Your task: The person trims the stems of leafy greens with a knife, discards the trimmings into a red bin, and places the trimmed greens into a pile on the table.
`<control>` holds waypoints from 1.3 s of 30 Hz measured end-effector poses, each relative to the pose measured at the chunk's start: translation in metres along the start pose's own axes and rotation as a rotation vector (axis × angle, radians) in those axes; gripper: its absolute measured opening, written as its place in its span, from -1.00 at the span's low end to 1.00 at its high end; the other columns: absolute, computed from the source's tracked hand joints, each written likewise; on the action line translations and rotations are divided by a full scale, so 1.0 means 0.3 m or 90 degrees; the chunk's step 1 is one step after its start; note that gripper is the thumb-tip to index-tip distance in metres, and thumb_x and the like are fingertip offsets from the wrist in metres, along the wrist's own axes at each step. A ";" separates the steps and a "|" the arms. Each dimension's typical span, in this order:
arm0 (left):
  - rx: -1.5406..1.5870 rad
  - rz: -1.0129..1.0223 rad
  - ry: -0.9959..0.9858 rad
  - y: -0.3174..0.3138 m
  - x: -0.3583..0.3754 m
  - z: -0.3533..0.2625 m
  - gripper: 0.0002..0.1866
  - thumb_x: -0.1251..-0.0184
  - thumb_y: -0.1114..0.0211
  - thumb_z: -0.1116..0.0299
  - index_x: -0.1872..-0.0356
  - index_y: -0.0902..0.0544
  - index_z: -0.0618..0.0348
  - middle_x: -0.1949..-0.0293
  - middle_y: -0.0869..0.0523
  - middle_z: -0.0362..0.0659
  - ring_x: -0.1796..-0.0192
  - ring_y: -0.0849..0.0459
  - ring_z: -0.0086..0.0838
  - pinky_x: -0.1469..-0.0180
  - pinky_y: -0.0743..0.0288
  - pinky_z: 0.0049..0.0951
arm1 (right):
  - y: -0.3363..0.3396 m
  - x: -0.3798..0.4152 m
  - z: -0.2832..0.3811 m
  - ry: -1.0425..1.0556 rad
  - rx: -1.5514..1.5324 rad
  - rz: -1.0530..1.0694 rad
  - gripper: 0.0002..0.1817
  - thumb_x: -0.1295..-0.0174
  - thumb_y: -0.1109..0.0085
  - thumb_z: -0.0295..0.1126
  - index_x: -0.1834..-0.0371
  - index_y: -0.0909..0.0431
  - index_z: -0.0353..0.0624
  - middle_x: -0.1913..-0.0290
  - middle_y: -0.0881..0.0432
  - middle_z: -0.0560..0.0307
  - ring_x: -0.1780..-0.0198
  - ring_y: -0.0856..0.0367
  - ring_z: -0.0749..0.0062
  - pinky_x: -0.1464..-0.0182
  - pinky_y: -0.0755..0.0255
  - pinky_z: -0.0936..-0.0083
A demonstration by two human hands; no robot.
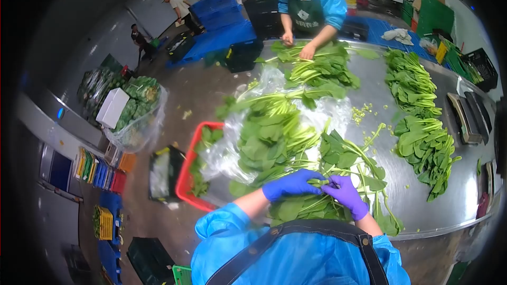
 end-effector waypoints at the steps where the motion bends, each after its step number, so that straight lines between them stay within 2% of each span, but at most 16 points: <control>1: 0.002 -0.007 0.001 0.026 0.013 -0.029 -0.43 -0.11 -0.36 0.14 -0.10 -0.50 0.26 -0.08 -0.56 0.01 -0.15 -0.49 -0.28 -0.22 -0.28 -0.35 | 0.002 0.006 -0.009 0.002 0.002 0.007 -0.73 -0.04 -0.30 -0.31 0.58 -0.47 -0.27 0.66 -0.39 0.26 0.55 -0.32 0.64 0.50 -0.23 0.59; 3: -0.073 -0.011 0.088 0.081 0.038 -0.069 -0.46 -0.11 -0.35 0.12 -0.07 -0.54 0.22 0.01 -0.62 0.03 -0.05 -0.57 -0.27 -0.15 -0.35 -0.38 | 0.006 0.038 -0.039 0.001 -0.064 0.022 -0.80 -0.05 -0.26 -0.32 0.47 -0.57 -0.26 0.60 -0.51 0.21 0.51 -0.45 0.62 0.46 -0.31 0.59; 4: -0.077 -0.050 0.038 0.101 -0.013 0.104 -0.49 -0.08 -0.32 0.10 -0.01 -0.57 0.21 0.05 -0.63 0.05 -0.01 -0.59 -0.18 -0.09 -0.40 -0.33 | 0.022 0.052 -0.057 0.003 -0.062 0.022 -0.80 -0.05 -0.26 -0.32 0.47 -0.57 -0.26 0.60 -0.51 0.21 0.51 -0.45 0.62 0.46 -0.31 0.59; 6: -0.179 -0.113 0.051 0.176 -0.020 0.114 -0.52 -0.05 -0.32 0.12 0.02 -0.59 0.18 0.08 -0.64 0.05 0.02 -0.60 -0.14 -0.05 -0.43 -0.29 | 0.053 0.083 -0.141 -0.183 -0.126 0.055 -0.79 -0.04 -0.24 -0.32 0.33 -0.63 -0.22 0.52 -0.61 0.13 0.45 -0.57 0.54 0.38 -0.41 0.55; 7: -0.279 -0.175 0.065 0.213 -0.023 0.119 -0.54 -0.01 -0.32 0.14 0.05 -0.61 0.16 0.11 -0.65 0.05 0.05 -0.60 -0.09 -0.02 -0.46 -0.25 | 0.065 0.088 -0.181 -0.181 -0.124 0.052 -0.79 -0.04 -0.24 -0.32 0.33 -0.63 -0.22 0.52 -0.61 0.13 0.45 -0.57 0.54 0.38 -0.41 0.55; 8: -0.281 -0.176 0.063 0.212 -0.050 0.167 -0.54 -0.01 -0.32 0.14 0.05 -0.61 0.16 0.11 -0.65 0.05 0.05 -0.60 -0.09 -0.02 -0.46 -0.25 | 0.089 0.084 -0.227 -0.139 0.021 -0.027 -0.78 -0.04 -0.25 -0.32 0.29 -0.63 -0.21 0.48 -0.64 0.11 0.45 -0.58 0.50 0.35 -0.43 0.53; 10: -0.376 -0.313 0.009 0.176 -0.122 0.301 -0.60 0.04 -0.31 0.22 0.11 -0.63 0.12 0.20 -0.67 0.03 0.14 -0.61 -0.06 0.07 -0.48 -0.18 | 0.135 0.088 -0.220 -0.042 0.305 -0.179 -0.72 -0.05 -0.25 -0.27 0.19 -0.64 -0.14 0.33 -0.68 0.06 0.44 -0.61 0.38 0.28 -0.47 0.48; 13: -0.446 -0.292 -0.093 -0.010 -0.195 0.385 -0.68 -0.02 -0.26 0.27 0.16 -0.61 0.09 0.29 -0.60 0.01 0.28 -0.61 -0.10 0.22 -0.47 -0.14 | 0.159 0.075 -0.196 -0.061 0.163 -0.274 -0.70 -0.07 -0.25 -0.27 0.14 -0.64 -0.13 0.27 -0.68 0.05 0.40 -0.63 0.40 0.27 -0.48 0.50; 17: -0.517 -0.272 -0.066 -0.078 -0.209 0.421 -0.75 -0.10 -0.16 0.34 0.16 -0.58 0.09 0.28 -0.57 0.03 0.32 -0.61 -0.08 0.28 -0.46 -0.15 | 0.128 0.072 -0.178 -0.102 0.072 -0.232 -0.72 -0.11 -0.21 -0.30 0.11 -0.64 -0.11 0.19 -0.69 0.09 0.28 -0.62 0.44 0.24 -0.44 0.53; 20: -0.518 -0.341 -0.093 -0.064 -0.197 0.453 -0.77 -0.15 -0.09 0.41 0.16 -0.57 0.09 0.34 -0.57 0.03 0.36 -0.60 -0.07 0.32 -0.45 -0.14 | 0.111 0.062 -0.184 -0.098 0.102 -0.221 -0.73 -0.12 -0.21 -0.31 0.12 -0.65 -0.12 0.21 -0.69 0.10 0.31 -0.61 0.49 0.25 -0.45 0.56; 23: -0.514 -0.290 -0.070 -0.021 -0.212 0.449 -0.67 -0.04 -0.26 0.29 0.11 -0.58 0.07 0.30 -0.59 -0.02 0.30 -0.62 -0.10 0.26 -0.47 -0.13 | 0.097 0.048 -0.197 -0.085 0.097 -0.217 -0.74 -0.12 -0.21 -0.31 0.13 -0.65 -0.13 0.22 -0.69 0.08 0.33 -0.60 0.49 0.24 -0.46 0.55; 26: -0.452 -0.332 0.086 0.053 -0.188 0.379 -0.61 -0.02 -0.32 0.14 0.08 -0.64 -0.05 0.22 -0.68 -0.07 0.19 -0.65 -0.16 0.13 -0.51 -0.21 | 0.115 0.051 -0.174 -0.090 0.080 -0.220 -0.74 -0.13 -0.20 -0.33 0.13 -0.65 -0.15 0.22 -0.69 0.07 0.33 -0.61 0.50 0.22 -0.47 0.55; 30: -0.378 -0.401 0.017 0.147 -0.126 0.302 -0.56 0.04 -0.35 0.04 0.10 -0.66 -0.04 0.24 -0.69 -0.08 0.19 -0.65 -0.14 0.13 -0.51 -0.24 | 0.114 0.047 -0.200 -0.108 0.042 -0.223 -0.69 -0.13 -0.22 -0.30 0.04 -0.62 -0.09 0.32 -0.68 0.12 0.42 -0.58 0.55 0.31 -0.44 0.59; 33: -0.361 -0.283 -0.020 0.106 -0.106 0.241 -0.60 0.01 -0.33 0.11 0.10 -0.66 -0.04 0.22 -0.69 -0.09 0.17 -0.64 -0.17 0.13 -0.51 -0.24 | 0.082 0.017 -0.151 -0.116 0.039 -0.168 -0.61 -0.11 -0.24 -0.30 -0.05 -0.58 -0.06 0.40 -0.65 0.19 0.48 -0.50 0.65 0.34 -0.42 0.63; 34: -0.360 -0.284 -0.017 0.094 -0.106 0.244 -0.60 0.01 -0.33 0.11 0.10 -0.66 -0.04 0.22 -0.69 -0.09 0.17 -0.64 -0.17 0.13 -0.51 -0.24 | 0.050 -0.006 -0.172 -0.090 -0.032 -0.145 -0.53 -0.10 -0.26 -0.30 -0.14 -0.51 -0.03 0.43 -0.62 0.24 0.50 -0.44 0.70 0.35 -0.40 0.65; 39: -0.451 -0.378 -0.019 0.068 -0.090 0.257 -0.68 -0.04 -0.30 0.26 0.11 -0.64 -0.04 0.19 -0.66 -0.12 0.14 -0.63 -0.20 0.14 -0.50 -0.26 | -0.016 -0.031 -0.116 -0.117 -0.020 -0.094 -0.46 -0.08 -0.28 -0.33 -0.21 -0.45 0.00 0.42 -0.60 0.25 0.48 -0.45 0.69 0.34 -0.40 0.65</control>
Point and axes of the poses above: each hand's wrist, its own x-axis away from the middle knuckle, its own y-axis out of the back of the hand, z = x × y, the point moved 4 cm from there along -x, towards the middle knuckle
